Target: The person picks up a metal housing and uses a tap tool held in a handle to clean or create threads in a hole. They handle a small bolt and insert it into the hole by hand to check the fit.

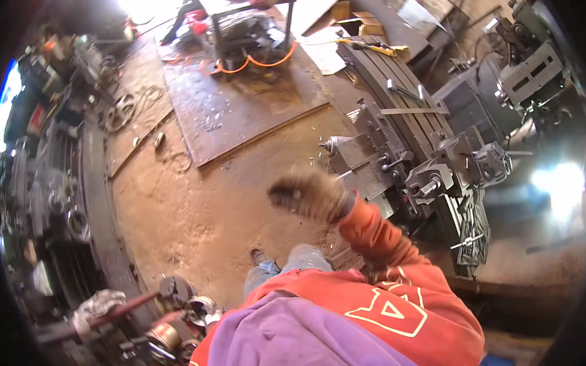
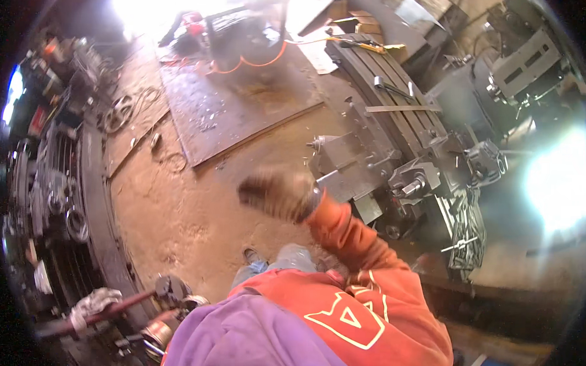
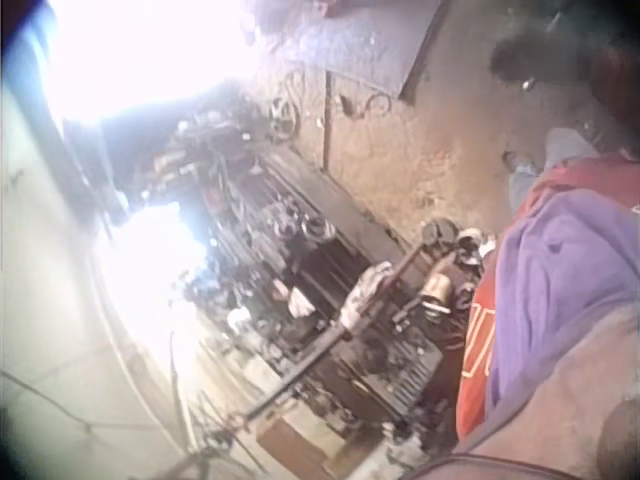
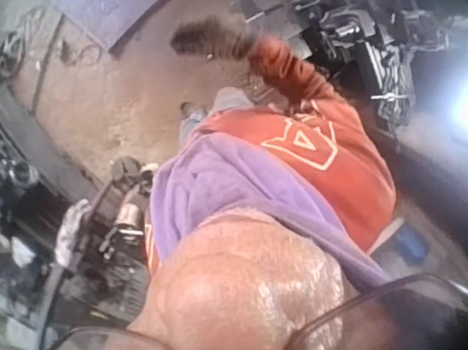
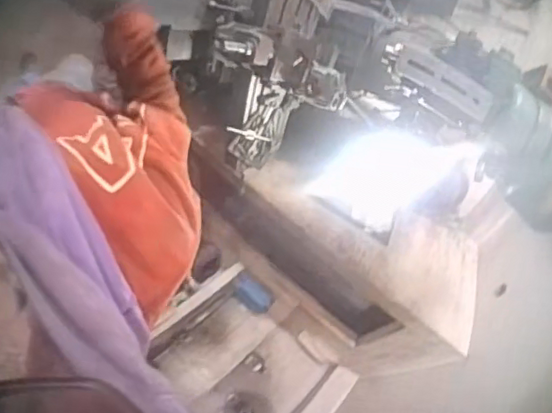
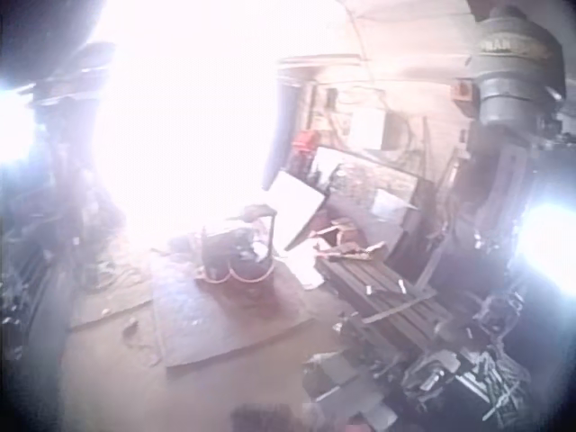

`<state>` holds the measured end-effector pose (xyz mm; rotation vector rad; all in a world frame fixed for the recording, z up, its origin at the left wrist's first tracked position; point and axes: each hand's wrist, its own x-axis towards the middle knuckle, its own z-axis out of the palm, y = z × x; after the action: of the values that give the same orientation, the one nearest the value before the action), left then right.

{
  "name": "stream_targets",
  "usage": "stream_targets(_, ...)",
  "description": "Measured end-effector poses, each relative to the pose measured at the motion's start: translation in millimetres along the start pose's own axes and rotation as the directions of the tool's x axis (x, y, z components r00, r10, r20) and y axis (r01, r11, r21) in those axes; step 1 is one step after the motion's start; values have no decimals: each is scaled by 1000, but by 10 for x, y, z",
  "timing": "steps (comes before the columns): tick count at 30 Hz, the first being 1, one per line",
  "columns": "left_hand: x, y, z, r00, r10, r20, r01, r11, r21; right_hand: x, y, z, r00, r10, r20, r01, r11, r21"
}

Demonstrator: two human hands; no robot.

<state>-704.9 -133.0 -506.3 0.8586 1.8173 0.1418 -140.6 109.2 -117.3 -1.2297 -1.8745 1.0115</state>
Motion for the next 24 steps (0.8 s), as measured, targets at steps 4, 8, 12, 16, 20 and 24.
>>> stream_targets(4,480,854,-478,958,-264,-109,201,894,-400,958,929,-1250,893,130,-430,-200,972,-122)
stream_targets(8,499,1505,-1071,969,22,-245,-52,991,-119,1408,2276,-2968,916,-49,-397,-383,185,-905)
stream_targets(12,500,2654,-938,929,-236,-284,115,916,-385,931,3356,-4664,205,385,-900,-969,209,-132)
stream_targets(16,429,3059,-889,948,-275,-161,264,961,-84,1070,3780,-5145,-299,596,-745,-939,-46,340)
stream_targets(20,685,2437,-596,983,-152,-100,176,933,314,1575,4329,-4941,-129,578,-806,-971,89,220)
stream_targets(24,1092,3390,-1254,997,42,64,-65,910,409,1298,4141,-4899,-396,515,-760,-898,-47,436)
